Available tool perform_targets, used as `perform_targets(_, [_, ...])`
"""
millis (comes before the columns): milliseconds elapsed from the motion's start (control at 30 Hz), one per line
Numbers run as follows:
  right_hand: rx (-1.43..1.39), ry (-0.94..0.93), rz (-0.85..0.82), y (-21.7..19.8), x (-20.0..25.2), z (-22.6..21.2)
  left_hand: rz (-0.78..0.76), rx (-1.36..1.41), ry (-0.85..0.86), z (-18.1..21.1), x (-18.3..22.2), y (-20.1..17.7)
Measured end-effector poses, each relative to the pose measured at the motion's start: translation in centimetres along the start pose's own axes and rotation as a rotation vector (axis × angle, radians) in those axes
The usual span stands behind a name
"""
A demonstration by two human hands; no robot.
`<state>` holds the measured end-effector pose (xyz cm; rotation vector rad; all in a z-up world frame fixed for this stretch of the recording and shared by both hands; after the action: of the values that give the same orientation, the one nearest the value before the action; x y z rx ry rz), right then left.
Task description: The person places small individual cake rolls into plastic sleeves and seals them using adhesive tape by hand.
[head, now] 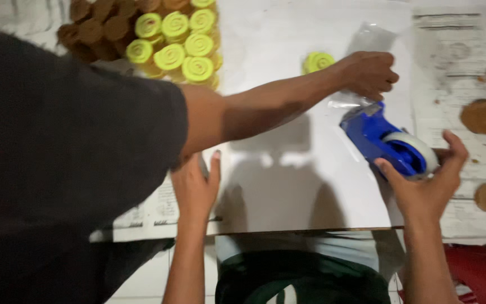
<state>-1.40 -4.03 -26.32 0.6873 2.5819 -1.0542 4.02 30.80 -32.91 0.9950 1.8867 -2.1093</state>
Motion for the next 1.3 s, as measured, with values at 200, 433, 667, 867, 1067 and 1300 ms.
perform_targets(200, [-0.019, 0.125, -0.080, -0.9, -1.3, 0.5, -0.038, 0.148, -0.484, -4.7, 4.9, -4.0])
perform_targets(433, [-0.066, 0.138, -0.174, -1.6, -2.4, 0.8, -0.122, 0.298, -0.658, -5.0, 4.9, -3.4])
perform_targets(667, [-0.068, -0.150, -0.191, -1.8, -12.0, -0.3, -0.269, 0.706, -1.029, -4.8, 5.2, -4.2])
perform_targets(867, [0.416, -0.173, -0.746, 11.8, -20.2, -1.4, -0.025, 0.666, -0.783, -4.8, 4.3, -4.7])
perform_targets(1067, [0.675, -0.347, -0.704, 18.4, -21.5, 3.2, 0.163, 0.829, -1.002, -7.0, 9.8, 1.3])
perform_targets(1300, [0.480, -0.293, -0.654, 16.9, -21.3, 3.0, -0.135, 1.987, -1.320, -4.9, 4.0, -0.6])
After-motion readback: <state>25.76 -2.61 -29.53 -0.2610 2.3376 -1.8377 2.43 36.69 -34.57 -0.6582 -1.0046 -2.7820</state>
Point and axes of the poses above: each hand's wrist, its own x-axis away from the middle knuckle, its own y-axis out of the palm, z = x × y, the point moved 5 cm from there along -x, towards the middle knuckle, and after that the axes turned 5 degrees about y, right-handed, at the moved point
